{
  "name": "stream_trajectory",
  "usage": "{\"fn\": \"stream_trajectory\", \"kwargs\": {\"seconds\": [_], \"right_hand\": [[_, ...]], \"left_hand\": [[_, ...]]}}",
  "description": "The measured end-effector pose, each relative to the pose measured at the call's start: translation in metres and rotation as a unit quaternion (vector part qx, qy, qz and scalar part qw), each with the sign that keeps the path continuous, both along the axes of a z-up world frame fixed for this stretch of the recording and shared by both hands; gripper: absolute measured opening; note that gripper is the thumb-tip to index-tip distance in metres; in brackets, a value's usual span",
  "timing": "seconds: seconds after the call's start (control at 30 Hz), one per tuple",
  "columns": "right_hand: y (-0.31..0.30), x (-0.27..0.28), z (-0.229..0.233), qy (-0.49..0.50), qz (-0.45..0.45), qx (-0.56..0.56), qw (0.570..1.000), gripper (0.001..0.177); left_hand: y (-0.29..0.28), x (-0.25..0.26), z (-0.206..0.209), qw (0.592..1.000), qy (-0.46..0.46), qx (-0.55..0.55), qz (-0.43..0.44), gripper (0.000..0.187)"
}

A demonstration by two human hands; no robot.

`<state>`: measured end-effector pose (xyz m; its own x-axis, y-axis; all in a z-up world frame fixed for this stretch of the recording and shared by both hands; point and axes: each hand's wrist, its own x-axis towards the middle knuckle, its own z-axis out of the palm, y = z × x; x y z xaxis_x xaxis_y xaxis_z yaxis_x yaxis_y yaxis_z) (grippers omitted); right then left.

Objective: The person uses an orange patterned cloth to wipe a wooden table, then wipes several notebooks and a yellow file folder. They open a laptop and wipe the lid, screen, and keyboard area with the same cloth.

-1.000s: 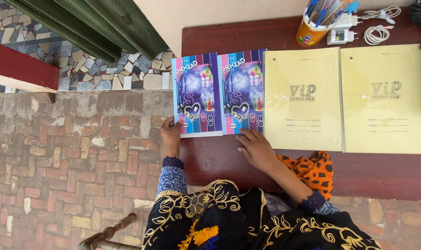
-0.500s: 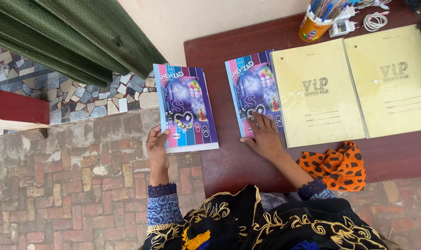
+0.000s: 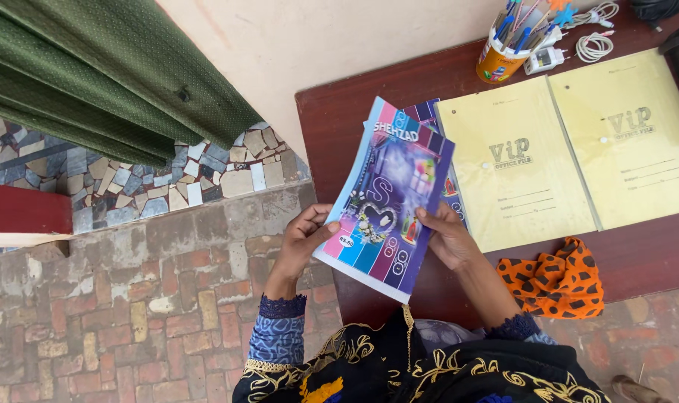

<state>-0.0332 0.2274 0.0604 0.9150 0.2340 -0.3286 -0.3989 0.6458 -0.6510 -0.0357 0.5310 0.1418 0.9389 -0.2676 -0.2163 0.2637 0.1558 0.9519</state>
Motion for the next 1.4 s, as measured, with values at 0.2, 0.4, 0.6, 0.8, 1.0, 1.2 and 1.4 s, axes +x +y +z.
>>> {"fn": "stream_trajectory", "kwargs": {"seconds": [0.2,0.4,0.6,0.8,1.0,1.2,1.4], "right_hand": [[-0.132,-0.032,0.017,-0.022,-0.104,-0.215,0.971,0.047],[-0.177,-0.037,-0.002,0.057,-0.108,-0.336,0.934,0.05],[-0.189,-0.029,-0.031,0.111,-0.106,-0.34,0.928,0.053],[-0.191,-0.023,-0.046,0.147,-0.086,-0.355,0.919,0.056],[-0.19,-0.019,-0.052,0.122,-0.085,-0.387,0.91,0.056],[-0.186,-0.017,-0.054,0.118,-0.086,-0.41,0.9,0.053],[-0.183,-0.019,-0.052,0.108,-0.091,-0.436,0.889,0.051]], "left_hand": [[-0.08,0.132,-0.058,0.86,-0.277,0.428,0.03,0.059],[-0.146,0.218,-0.111,0.727,-0.292,0.617,-0.072,0.117],[-0.143,0.241,-0.116,0.722,-0.201,0.648,-0.134,0.116],[-0.143,0.271,-0.118,0.73,-0.155,0.649,-0.149,0.094],[-0.098,0.294,-0.136,0.892,-0.046,0.419,-0.162,0.054],[-0.059,0.212,-0.154,0.99,0.024,0.135,0.021,0.039],[-0.118,0.122,-0.154,0.969,0.045,0.217,0.113,0.039]]}}
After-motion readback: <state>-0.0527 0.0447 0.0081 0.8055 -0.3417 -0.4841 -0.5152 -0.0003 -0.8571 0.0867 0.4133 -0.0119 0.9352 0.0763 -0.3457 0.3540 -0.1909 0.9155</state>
